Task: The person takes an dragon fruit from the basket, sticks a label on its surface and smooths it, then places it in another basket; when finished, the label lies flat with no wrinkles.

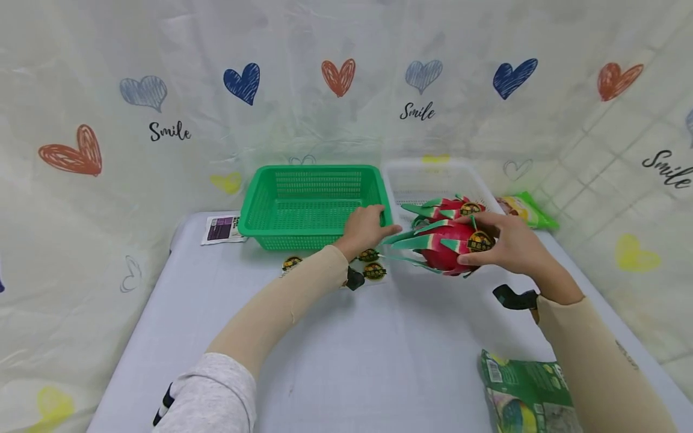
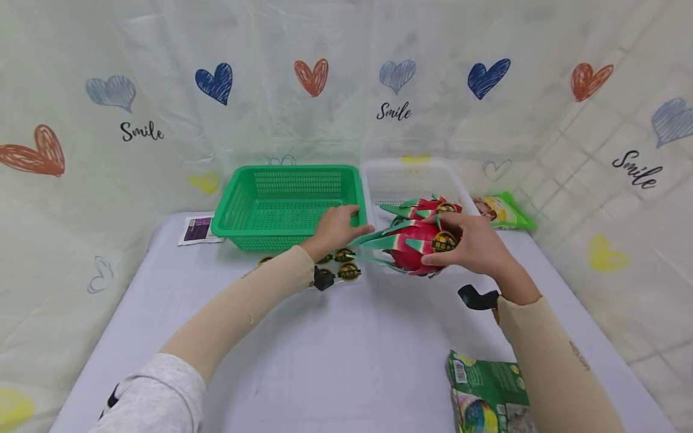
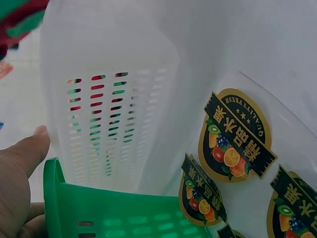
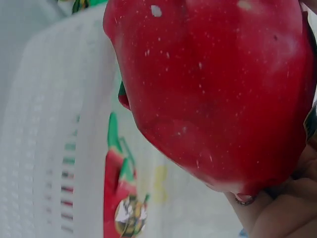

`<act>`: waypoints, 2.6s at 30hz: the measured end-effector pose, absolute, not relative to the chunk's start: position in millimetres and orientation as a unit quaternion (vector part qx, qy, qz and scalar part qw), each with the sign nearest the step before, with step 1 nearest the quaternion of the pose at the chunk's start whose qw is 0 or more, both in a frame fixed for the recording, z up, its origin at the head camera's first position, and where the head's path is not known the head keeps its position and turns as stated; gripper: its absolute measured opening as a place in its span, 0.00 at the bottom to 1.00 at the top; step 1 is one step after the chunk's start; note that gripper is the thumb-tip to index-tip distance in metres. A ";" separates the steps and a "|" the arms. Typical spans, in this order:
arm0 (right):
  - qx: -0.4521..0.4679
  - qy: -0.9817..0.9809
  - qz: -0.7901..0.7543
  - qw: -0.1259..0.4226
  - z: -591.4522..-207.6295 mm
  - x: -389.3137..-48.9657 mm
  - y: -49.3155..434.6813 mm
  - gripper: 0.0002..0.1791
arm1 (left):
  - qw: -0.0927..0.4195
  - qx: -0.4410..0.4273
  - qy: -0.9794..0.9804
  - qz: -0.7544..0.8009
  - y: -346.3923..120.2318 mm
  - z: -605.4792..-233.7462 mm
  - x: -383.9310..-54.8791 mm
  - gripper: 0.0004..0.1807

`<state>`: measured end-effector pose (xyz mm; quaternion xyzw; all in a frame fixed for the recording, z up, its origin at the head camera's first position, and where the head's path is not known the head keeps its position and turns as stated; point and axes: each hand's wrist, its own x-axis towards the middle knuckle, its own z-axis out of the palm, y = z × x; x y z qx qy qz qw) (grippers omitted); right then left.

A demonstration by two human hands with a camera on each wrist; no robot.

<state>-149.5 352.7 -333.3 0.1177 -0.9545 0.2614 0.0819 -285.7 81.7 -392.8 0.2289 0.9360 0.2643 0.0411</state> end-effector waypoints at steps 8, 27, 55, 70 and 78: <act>0.081 -0.936 0.338 0.049 -339.5 -173.9 378.3 0.33 | 0.015 0.237 0.940 0.244 82.8 -394.3 -287.9 0.38; 0.026 -0.962 0.272 0.008 -354.8 -201.1 408.8 0.46 | 0.043 0.227 0.935 0.269 80.4 -395.8 -288.8 0.41; 0.015 -0.980 0.179 -0.086 -386.0 -221.4 408.2 0.64 | 0.026 0.228 0.932 0.281 77.5 -397.6 -280.8 0.41; 0.034 -0.961 0.262 -0.077 -399.0 -219.9 399.6 0.61 | 0.040 0.216 0.938 0.268 77.5 -405.4 -280.7 0.42; 0.032 -0.963 0.265 -0.040 -387.5 -216.0 382.5 0.60 | 0.043 0.218 0.938 0.266 73.7 -410.7 -286.1 0.43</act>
